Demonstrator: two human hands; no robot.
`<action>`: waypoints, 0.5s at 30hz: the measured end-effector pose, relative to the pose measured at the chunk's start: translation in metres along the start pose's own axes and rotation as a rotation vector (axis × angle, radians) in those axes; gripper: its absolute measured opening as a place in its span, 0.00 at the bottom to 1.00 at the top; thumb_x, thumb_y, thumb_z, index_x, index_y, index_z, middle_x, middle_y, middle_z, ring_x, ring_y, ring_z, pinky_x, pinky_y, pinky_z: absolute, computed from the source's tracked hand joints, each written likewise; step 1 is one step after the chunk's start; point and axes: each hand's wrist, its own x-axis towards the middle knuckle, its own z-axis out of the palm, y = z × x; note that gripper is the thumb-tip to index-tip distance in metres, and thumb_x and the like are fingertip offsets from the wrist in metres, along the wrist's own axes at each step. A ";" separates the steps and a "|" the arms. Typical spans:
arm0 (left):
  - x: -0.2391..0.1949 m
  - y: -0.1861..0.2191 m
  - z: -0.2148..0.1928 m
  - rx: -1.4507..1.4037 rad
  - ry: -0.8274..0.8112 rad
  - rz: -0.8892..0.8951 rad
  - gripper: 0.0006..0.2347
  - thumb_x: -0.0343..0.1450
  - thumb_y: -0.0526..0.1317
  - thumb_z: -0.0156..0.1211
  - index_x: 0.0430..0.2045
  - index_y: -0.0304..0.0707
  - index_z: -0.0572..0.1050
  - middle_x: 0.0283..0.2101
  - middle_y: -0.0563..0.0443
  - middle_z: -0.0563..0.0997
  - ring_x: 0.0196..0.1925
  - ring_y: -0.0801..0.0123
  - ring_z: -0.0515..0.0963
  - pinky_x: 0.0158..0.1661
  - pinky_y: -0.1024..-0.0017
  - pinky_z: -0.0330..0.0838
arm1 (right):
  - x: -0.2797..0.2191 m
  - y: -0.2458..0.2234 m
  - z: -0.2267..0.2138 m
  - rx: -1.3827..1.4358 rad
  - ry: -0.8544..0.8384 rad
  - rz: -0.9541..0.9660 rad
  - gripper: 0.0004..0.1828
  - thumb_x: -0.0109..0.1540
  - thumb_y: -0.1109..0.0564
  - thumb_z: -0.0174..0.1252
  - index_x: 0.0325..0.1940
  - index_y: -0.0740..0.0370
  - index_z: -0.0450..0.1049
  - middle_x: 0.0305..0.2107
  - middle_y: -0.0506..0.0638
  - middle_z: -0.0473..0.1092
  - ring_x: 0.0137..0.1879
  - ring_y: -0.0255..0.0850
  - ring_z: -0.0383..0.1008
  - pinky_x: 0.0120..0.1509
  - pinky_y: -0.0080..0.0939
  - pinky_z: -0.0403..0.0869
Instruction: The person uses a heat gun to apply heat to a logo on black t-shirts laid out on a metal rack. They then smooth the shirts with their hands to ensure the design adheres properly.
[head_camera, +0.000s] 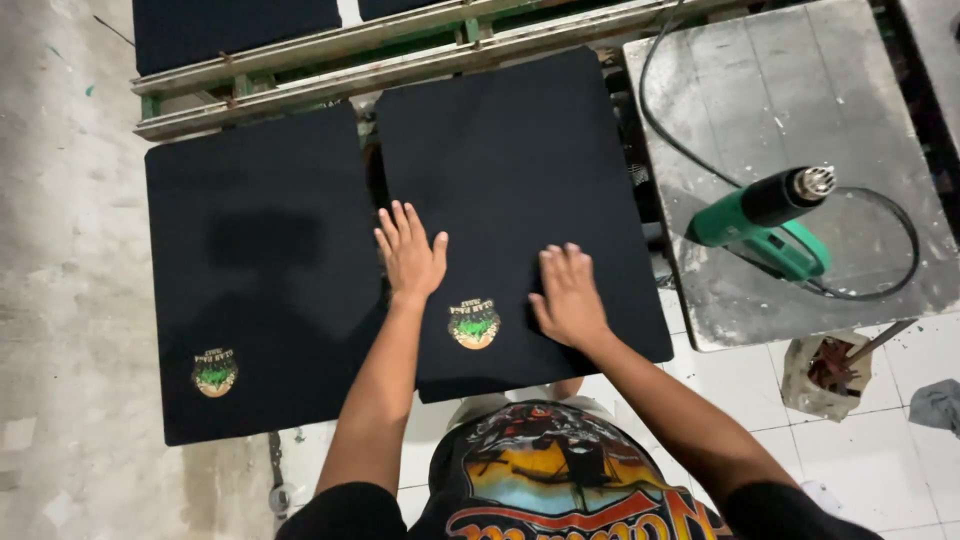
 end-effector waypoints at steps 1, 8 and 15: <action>0.000 0.003 -0.004 0.019 -0.010 0.006 0.36 0.75 0.54 0.50 0.72 0.25 0.50 0.76 0.28 0.47 0.78 0.35 0.42 0.72 0.39 0.44 | 0.019 -0.013 0.007 0.055 -0.006 -0.106 0.42 0.63 0.43 0.57 0.74 0.72 0.59 0.69 0.71 0.59 0.78 0.70 0.48 0.79 0.67 0.47; -0.001 0.001 -0.008 -0.042 -0.012 0.007 0.34 0.76 0.50 0.51 0.72 0.27 0.50 0.77 0.31 0.47 0.79 0.40 0.44 0.71 0.40 0.47 | 0.102 -0.039 0.059 0.087 -0.015 -0.456 0.41 0.66 0.36 0.47 0.77 0.62 0.57 0.72 0.61 0.58 0.80 0.61 0.49 0.81 0.63 0.48; 0.000 -0.002 -0.011 -0.071 -0.032 0.021 0.35 0.75 0.52 0.50 0.72 0.26 0.49 0.77 0.31 0.45 0.79 0.40 0.41 0.70 0.38 0.46 | 0.096 0.119 0.029 -0.153 0.152 0.190 0.37 0.64 0.48 0.60 0.75 0.66 0.62 0.66 0.70 0.62 0.71 0.68 0.62 0.70 0.72 0.61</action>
